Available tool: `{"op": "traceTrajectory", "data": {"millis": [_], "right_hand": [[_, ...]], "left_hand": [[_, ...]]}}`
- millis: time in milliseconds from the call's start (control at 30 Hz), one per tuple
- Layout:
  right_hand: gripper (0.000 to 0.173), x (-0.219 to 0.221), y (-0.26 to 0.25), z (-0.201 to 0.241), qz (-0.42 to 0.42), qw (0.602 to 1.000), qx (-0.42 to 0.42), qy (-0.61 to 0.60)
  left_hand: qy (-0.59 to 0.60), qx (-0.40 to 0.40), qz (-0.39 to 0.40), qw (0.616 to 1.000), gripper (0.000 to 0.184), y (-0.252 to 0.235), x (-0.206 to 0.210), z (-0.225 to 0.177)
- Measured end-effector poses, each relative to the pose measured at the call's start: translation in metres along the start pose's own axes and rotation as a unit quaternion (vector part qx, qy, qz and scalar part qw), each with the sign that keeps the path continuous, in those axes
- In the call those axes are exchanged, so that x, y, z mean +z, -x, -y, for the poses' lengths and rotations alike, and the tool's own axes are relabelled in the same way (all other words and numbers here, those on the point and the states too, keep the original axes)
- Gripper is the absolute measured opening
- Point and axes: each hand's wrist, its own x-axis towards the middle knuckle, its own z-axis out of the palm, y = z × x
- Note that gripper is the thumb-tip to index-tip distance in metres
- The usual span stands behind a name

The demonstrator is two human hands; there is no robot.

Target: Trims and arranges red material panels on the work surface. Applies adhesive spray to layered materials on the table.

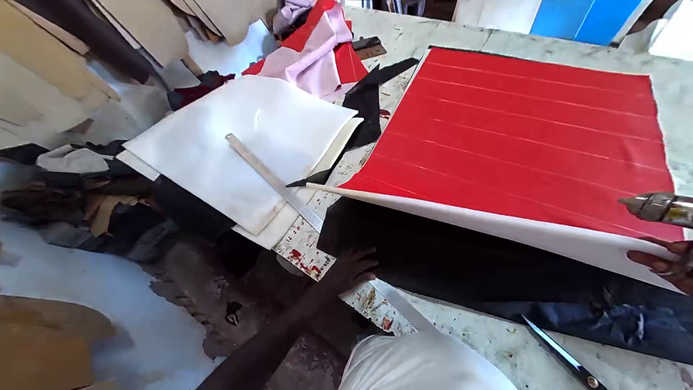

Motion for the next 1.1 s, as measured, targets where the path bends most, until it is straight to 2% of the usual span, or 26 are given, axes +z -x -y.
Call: {"op": "traceTrajectory", "data": {"millis": [100, 200, 233, 300, 333, 433, 500, 600, 667, 733, 767, 833, 900, 967, 1033, 1100], "right_hand": [[0.032, -0.012, 0.005, -0.007, 0.008, 0.999, 0.006, -0.037], [0.028, -0.001, 0.020, 0.001, -0.002, 0.999, 0.000, -0.033], [0.027, -0.002, 0.022, 0.002, 0.008, 0.999, -0.009, -0.031], [0.026, -0.004, 0.023, 0.006, 0.016, 0.999, -0.018, -0.026], [0.026, -0.004, 0.023, 0.008, 0.013, 0.999, -0.017, -0.033], [0.025, -0.004, 0.020, 0.013, 0.013, 0.998, -0.013, -0.056], [0.024, -0.002, 0.020, 0.017, 0.019, 0.998, -0.018, -0.062], [0.026, -0.001, 0.019, 0.022, 0.018, 0.999, -0.013, -0.049], [0.027, -0.001, 0.020, 0.024, 0.010, 0.999, -0.005, -0.043], [0.025, 0.001, 0.021, 0.027, 0.001, 0.999, 0.006, -0.041], [0.024, 0.000, 0.021, 0.026, 0.004, 0.999, 0.006, -0.044], [0.025, -0.003, 0.020, 0.023, 0.008, 0.998, 0.000, -0.062], [0.025, -0.002, 0.021, 0.021, 0.008, 0.997, -0.004, -0.076], [0.026, -0.002, 0.022, 0.018, 0.014, 0.997, 0.003, -0.076], [0.027, -0.003, 0.022, 0.016, 0.023, 0.997, 0.010, -0.074], [0.025, -0.004, 0.020, 0.015, 0.035, 0.996, 0.011, -0.075]], "left_hand": [[-0.009, -0.016, -0.065, 0.998, 0.029, 0.007, 0.006, 0.001], [-0.027, -0.014, -0.034, 0.999, 0.029, 0.009, -0.012, -0.012], [-0.037, -0.010, -0.021, 0.999, 0.034, 0.009, -0.017, -0.016], [-0.062, -0.004, -0.010, 0.998, 0.055, 0.003, -0.022, -0.023], [-0.057, 0.006, -0.013, 0.998, 0.059, -0.005, -0.020, -0.028], [0.006, 0.068, 0.009, 0.998, 0.052, -0.059, 0.004, -0.080], [0.048, 0.085, 0.065, 0.993, 0.059, -0.105, 0.033, -0.137], [0.121, 0.028, 0.153, 0.980, 0.085, -0.166, 0.085, -0.217], [0.180, -0.019, 0.204, 0.962, 0.090, -0.194, 0.111, -0.255], [0.245, -0.025, 0.276, 0.929, 0.080, -0.209, 0.120, -0.281], [0.248, 0.000, 0.321, 0.914, 0.071, -0.211, 0.120, -0.288], [0.177, 0.092, 0.380, 0.903, 0.059, -0.208, 0.117, -0.291], [0.098, 0.144, 0.365, 0.915, 0.055, -0.205, 0.110, -0.291], [0.116, 0.141, 0.312, 0.932, 0.060, -0.207, 0.116, -0.295], [0.182, 0.095, 0.283, 0.937, 0.078, -0.216, 0.133, -0.308], [0.222, 0.014, 0.305, 0.926, 0.084, -0.226, 0.122, -0.344]]}}
